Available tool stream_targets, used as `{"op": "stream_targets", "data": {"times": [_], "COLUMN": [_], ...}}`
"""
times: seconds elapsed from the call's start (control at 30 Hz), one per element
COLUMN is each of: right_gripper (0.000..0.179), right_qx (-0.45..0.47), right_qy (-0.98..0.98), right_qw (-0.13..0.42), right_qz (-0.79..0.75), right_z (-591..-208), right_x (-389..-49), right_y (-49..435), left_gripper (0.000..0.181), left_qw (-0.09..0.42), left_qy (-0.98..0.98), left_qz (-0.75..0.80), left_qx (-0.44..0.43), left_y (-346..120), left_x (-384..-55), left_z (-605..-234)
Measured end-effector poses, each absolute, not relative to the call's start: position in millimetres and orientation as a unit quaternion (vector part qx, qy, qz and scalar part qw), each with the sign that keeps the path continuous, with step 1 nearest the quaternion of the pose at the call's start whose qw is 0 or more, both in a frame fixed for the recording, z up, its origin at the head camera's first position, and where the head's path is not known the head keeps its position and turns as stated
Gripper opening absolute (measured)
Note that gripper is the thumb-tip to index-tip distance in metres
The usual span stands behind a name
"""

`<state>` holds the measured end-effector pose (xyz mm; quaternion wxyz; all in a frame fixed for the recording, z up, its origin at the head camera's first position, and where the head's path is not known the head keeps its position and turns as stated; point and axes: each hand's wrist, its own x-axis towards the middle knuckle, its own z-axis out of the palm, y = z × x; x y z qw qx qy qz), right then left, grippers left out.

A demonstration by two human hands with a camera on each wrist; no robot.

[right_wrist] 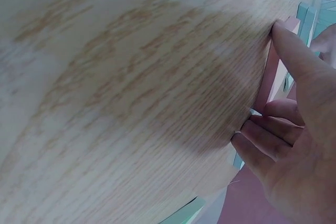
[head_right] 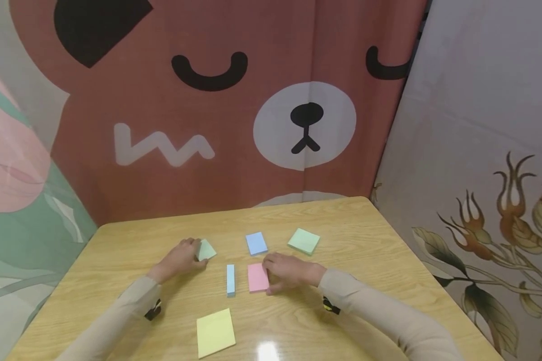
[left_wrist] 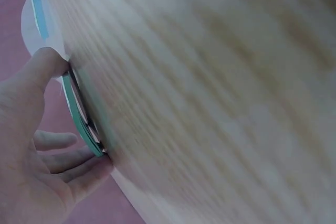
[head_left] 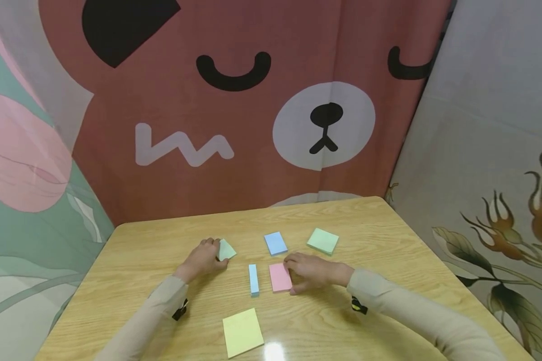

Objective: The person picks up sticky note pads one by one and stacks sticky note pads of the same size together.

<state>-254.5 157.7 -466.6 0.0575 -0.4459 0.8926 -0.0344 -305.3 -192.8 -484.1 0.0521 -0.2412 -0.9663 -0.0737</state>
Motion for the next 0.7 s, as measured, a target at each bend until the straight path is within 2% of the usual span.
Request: {"op": "stream_targets", "data": {"times": [0.37, 0.7], "right_gripper": [0.063, 0.067], "right_qx": [-0.453, -0.446], "right_qy": [0.890, 0.893], "right_qw": [0.050, 0.061], "right_qz": [-0.027, -0.030], "right_z": [-467.0, -466.8], "right_x": [-254.5, -254.6], "right_y": [157.1, 157.0], "left_gripper": [0.073, 0.061], "left_qw": [0.043, 0.062], "left_qy": [-0.966, -0.964], "left_qz": [-0.081, -0.076], "left_qx": [-0.241, -0.247], "left_y": [-193.3, -192.1], "left_x": [-303.7, -301.8], "left_z": [-480.6, -480.8]}}
